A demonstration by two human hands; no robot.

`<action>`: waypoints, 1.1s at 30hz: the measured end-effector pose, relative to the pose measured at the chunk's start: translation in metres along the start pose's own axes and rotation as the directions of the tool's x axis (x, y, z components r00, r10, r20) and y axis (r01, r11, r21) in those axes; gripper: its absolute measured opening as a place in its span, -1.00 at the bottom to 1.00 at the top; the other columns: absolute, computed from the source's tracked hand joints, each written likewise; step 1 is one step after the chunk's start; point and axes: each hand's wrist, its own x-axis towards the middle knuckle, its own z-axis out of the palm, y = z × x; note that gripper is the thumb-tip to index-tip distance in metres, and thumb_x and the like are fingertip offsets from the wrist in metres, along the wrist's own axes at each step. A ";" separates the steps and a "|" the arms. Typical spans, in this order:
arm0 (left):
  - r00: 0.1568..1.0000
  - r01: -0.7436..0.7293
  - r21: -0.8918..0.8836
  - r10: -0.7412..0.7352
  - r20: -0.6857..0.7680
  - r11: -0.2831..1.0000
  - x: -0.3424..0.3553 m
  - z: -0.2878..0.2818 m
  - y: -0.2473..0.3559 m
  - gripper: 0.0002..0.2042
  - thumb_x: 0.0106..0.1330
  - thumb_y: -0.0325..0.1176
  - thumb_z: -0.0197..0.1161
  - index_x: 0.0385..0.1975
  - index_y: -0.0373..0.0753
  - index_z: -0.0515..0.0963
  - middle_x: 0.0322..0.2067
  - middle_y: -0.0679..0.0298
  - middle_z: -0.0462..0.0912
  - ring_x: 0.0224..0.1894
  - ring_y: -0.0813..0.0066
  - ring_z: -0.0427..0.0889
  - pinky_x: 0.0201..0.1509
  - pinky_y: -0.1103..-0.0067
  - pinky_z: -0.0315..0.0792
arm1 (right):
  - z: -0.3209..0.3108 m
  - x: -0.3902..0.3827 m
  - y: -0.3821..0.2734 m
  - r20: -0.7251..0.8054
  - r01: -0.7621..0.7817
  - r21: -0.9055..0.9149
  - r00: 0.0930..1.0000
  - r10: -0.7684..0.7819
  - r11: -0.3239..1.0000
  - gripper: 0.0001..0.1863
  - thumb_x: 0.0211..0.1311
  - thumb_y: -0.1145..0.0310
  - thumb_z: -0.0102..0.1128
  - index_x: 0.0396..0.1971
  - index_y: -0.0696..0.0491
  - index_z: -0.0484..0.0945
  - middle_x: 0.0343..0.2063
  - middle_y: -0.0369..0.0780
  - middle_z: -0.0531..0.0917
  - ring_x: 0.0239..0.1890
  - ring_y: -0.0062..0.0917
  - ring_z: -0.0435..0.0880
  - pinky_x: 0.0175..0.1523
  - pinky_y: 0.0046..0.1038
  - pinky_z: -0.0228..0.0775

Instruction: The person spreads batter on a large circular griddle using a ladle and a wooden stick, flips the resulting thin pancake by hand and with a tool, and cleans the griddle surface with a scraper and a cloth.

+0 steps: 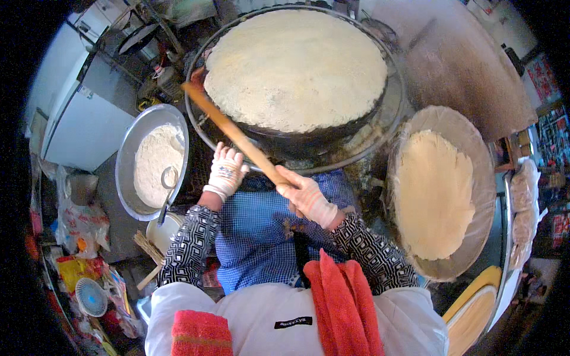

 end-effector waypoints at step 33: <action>0.982 -0.187 0.034 0.187 0.007 0.982 0.072 -0.030 0.044 -0.22 0.07 0.08 0.21 0.21 -0.35 0.24 0.20 -0.06 0.32 0.32 -0.06 0.22 0.47 0.12 -0.05 | -0.054 -0.098 0.080 0.021 -0.079 0.388 0.997 0.076 0.918 -0.40 0.31 0.40 0.15 0.36 -0.07 0.27 -0.29 -0.32 0.61 -0.50 -0.71 0.52 -0.35 -0.66 0.40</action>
